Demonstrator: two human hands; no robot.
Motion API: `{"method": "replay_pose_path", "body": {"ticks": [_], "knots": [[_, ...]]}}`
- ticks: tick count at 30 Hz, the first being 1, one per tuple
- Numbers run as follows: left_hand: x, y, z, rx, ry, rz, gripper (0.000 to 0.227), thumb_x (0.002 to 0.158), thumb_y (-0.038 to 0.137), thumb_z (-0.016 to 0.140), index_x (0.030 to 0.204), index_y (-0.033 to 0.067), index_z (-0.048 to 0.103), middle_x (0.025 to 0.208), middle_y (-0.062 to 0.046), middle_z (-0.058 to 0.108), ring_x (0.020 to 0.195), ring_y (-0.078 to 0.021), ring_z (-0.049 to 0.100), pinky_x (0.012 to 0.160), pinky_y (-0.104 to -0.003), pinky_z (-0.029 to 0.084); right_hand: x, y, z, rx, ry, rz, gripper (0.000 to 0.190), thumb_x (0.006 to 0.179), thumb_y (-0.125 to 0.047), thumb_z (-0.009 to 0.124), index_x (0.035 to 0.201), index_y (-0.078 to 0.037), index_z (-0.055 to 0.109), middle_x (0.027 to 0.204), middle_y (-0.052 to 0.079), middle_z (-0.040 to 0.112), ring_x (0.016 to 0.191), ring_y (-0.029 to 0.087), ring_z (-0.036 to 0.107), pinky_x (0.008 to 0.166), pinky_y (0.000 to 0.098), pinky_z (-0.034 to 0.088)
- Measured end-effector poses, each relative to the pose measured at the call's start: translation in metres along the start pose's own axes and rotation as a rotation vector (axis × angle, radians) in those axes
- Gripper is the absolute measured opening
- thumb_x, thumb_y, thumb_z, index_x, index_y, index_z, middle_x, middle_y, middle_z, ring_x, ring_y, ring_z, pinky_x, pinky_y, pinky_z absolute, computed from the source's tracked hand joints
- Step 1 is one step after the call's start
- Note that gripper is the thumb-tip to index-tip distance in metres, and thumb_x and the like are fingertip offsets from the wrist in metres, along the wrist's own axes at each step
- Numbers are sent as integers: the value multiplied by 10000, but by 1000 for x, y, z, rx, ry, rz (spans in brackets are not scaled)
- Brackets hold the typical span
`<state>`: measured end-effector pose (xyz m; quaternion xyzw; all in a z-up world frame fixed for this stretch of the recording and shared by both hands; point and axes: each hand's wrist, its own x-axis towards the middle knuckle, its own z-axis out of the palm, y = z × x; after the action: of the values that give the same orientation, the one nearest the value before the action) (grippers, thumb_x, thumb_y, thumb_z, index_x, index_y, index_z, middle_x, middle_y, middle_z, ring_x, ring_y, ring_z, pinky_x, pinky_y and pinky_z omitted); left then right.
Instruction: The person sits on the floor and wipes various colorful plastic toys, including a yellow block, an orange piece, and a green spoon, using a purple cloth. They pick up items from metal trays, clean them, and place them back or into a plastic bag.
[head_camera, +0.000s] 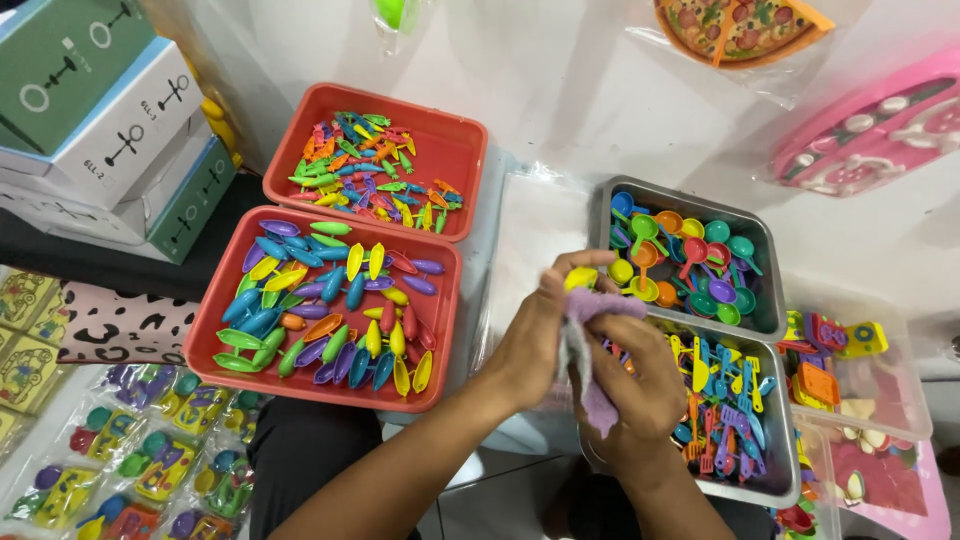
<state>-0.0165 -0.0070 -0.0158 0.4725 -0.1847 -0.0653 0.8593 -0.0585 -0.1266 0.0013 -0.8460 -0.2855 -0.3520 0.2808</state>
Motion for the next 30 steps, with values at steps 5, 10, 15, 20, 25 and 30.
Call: {"method": "replay_pose_path", "body": {"ticks": [5,10,15,20,25,30], "knots": [[-1,8,2,491,-77,34,1152,861,852,-8,1182,-34,654,1554,-227,417,1222,-414,607,1005,-512,488,0,7,0,-72,81,48,181,775,77,775,951,87,734,1077,200,674,925,309,665,807,390,553],[-3,17,3,496,-79,-64,942,904,754,142,1301,28,590,1010,-177,732,823,-250,654,755,-375,498,6,5,-5,100,122,362,298,850,114,723,1118,99,595,888,139,657,670,163,573,603,275,469],[-1,11,-1,435,-110,-119,663,1059,553,305,1147,-1,658,794,-155,666,811,-243,637,776,-416,543,9,28,-9,157,157,365,94,936,-35,734,1006,20,705,884,155,713,775,202,628,772,409,527],[9,-14,-5,116,28,-199,531,1070,497,461,1109,23,699,829,-88,690,804,-164,638,798,-326,539,6,36,-6,202,119,419,75,923,4,717,996,-9,729,861,128,732,786,185,664,763,390,535],[8,0,6,-345,327,-228,578,1080,412,409,1298,-87,603,1461,-247,575,1227,-355,619,1046,-487,499,7,32,-3,174,33,219,72,912,-5,720,952,-34,772,979,146,747,873,349,746,788,413,583],[15,-9,-17,-588,305,-169,686,1060,541,355,1423,-26,487,1426,-314,554,1259,-437,597,1022,-530,523,4,27,4,199,-11,71,90,894,-51,740,966,-55,794,997,115,754,889,324,758,811,403,602]]}}
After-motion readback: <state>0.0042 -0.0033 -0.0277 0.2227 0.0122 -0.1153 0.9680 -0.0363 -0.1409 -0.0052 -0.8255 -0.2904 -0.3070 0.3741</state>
